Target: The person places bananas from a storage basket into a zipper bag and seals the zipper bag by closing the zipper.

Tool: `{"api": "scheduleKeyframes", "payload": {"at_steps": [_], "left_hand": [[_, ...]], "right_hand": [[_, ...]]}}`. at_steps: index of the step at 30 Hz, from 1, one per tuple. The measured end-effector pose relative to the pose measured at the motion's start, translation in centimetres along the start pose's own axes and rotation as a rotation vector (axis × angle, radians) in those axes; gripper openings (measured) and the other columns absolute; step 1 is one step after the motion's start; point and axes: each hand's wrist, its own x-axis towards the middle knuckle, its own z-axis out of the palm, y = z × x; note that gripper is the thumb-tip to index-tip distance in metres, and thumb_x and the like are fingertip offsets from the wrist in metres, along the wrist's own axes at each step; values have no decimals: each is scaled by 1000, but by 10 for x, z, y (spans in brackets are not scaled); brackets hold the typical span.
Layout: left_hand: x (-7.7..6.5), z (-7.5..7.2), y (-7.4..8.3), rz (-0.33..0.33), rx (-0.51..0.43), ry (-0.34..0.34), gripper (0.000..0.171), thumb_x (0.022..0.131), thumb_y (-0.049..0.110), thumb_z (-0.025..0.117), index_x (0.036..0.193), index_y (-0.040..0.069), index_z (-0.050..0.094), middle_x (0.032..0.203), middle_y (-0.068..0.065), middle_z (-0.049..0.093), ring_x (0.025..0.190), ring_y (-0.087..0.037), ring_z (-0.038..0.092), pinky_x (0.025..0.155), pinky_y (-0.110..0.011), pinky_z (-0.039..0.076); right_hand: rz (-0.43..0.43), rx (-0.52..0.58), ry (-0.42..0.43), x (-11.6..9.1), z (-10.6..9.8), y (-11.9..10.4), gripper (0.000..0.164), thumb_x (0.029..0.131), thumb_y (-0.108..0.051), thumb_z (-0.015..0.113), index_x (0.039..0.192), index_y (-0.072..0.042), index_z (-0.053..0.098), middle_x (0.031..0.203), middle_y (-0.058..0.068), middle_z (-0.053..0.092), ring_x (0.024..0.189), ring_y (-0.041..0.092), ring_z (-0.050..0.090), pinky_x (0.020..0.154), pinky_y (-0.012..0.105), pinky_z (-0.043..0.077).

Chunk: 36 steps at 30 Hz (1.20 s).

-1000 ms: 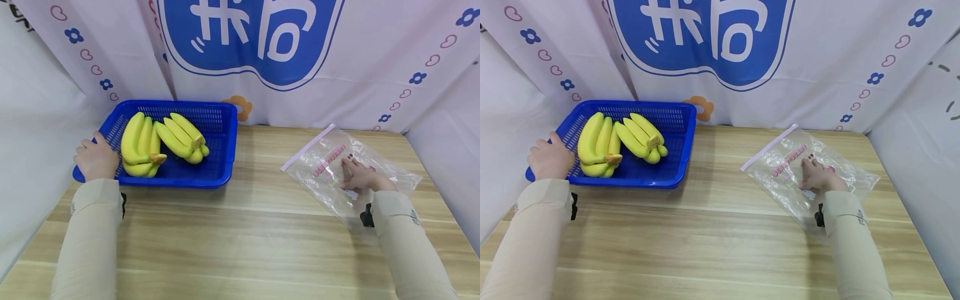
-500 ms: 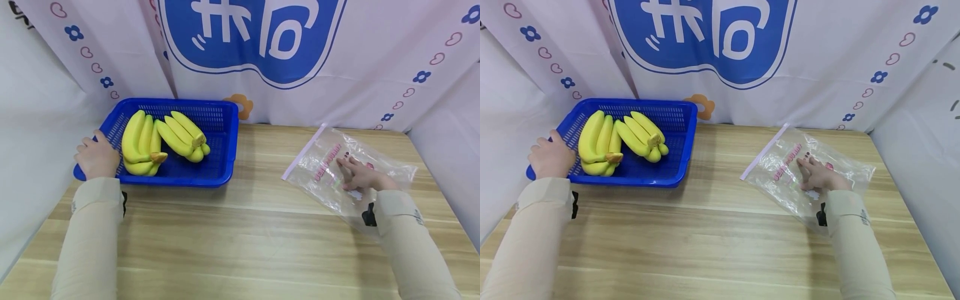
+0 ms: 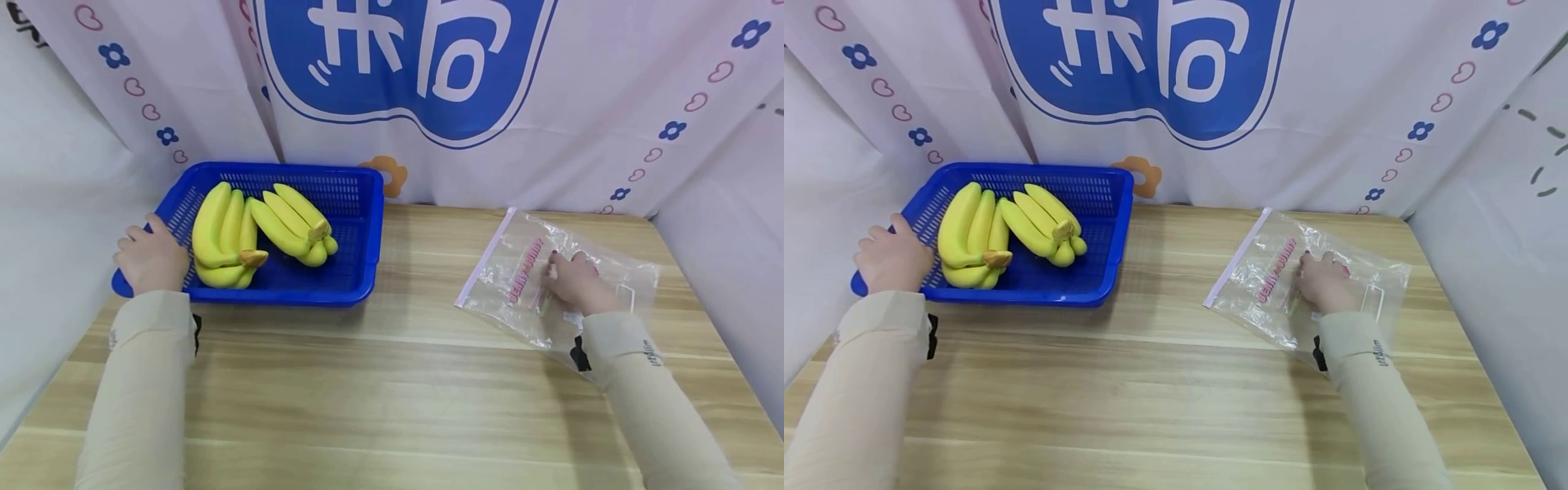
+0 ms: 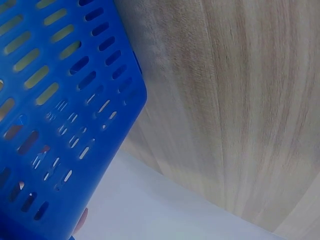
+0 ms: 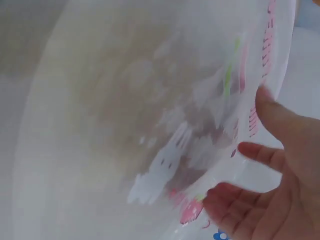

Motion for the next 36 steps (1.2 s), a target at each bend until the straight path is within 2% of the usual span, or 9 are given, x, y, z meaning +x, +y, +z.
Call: {"api": "scheduleKeyframes", "payload": {"at_steps": [2, 4, 8, 15, 19, 26, 36], "left_hand": [[-1, 1, 0, 0, -4, 6, 74, 100, 23, 35, 144, -17, -10, 133, -55, 18, 118, -66, 27, 99, -69, 33], [-1, 1, 1, -1, -8, 13, 74, 100, 23, 35, 144, -17, -10, 133, -55, 19, 118, -66, 28, 99, -69, 33], [-2, 1, 1, 3, -7, 21, 74, 100, 23, 35, 144, -17, -9, 131, -55, 21, 117, -66, 29, 98, -68, 34], [-1, 2, 0, 3, 0, 14, 74, 100, 23, 35, 144, -17, -9, 131, -55, 21, 118, -66, 28, 99, -69, 34], [0, 2, 0, 3, 0, 17, 73, 100, 22, 35, 144, -17, -8, 129, -55, 22, 117, -66, 29, 98, -69, 34], [-2, 1, 1, 4, 3, 25, 74, 100, 23, 36, 144, -17, -9, 130, -55, 22, 117, -66, 29, 97, -69, 35], [-4, -1, 2, -2, 12, 12, 74, 100, 24, 35, 144, -16, -10, 132, -55, 20, 119, -66, 28, 99, -68, 34]], "right_hand": [[60, 9, 0, -1, 2, -1, 74, 95, -49, 48, 143, 4, 29, 137, 49, 25, 124, 66, 26, 98, 74, 29], [75, 10, -32, -1, 4, -2, 90, 91, -63, 44, 146, 6, 24, 139, 45, 29, 124, 65, 29, 99, 72, 30], [112, 5, -108, 1, 7, -7, 102, 89, -72, 36, 147, 9, 17, 139, 41, 33, 122, 64, 34, 97, 72, 33], [158, 23, -93, 2, 11, -12, 85, 88, -63, 51, 134, 6, 36, 131, 47, 34, 116, 64, 39, 91, 71, 38], [152, 8, -87, 2, 10, -13, 79, 88, -60, 53, 129, 6, 39, 127, 49, 34, 113, 65, 40, 88, 70, 41], [135, 12, -123, 6, 7, -15, 86, 91, -55, 53, 142, 8, 24, 132, 54, 20, 117, 70, 31, 91, 73, 37], [74, 0, -153, 10, 3, -17, 88, 93, -48, 53, 145, 12, 14, 134, 56, 13, 121, 70, 27, 95, 74, 32]]}}
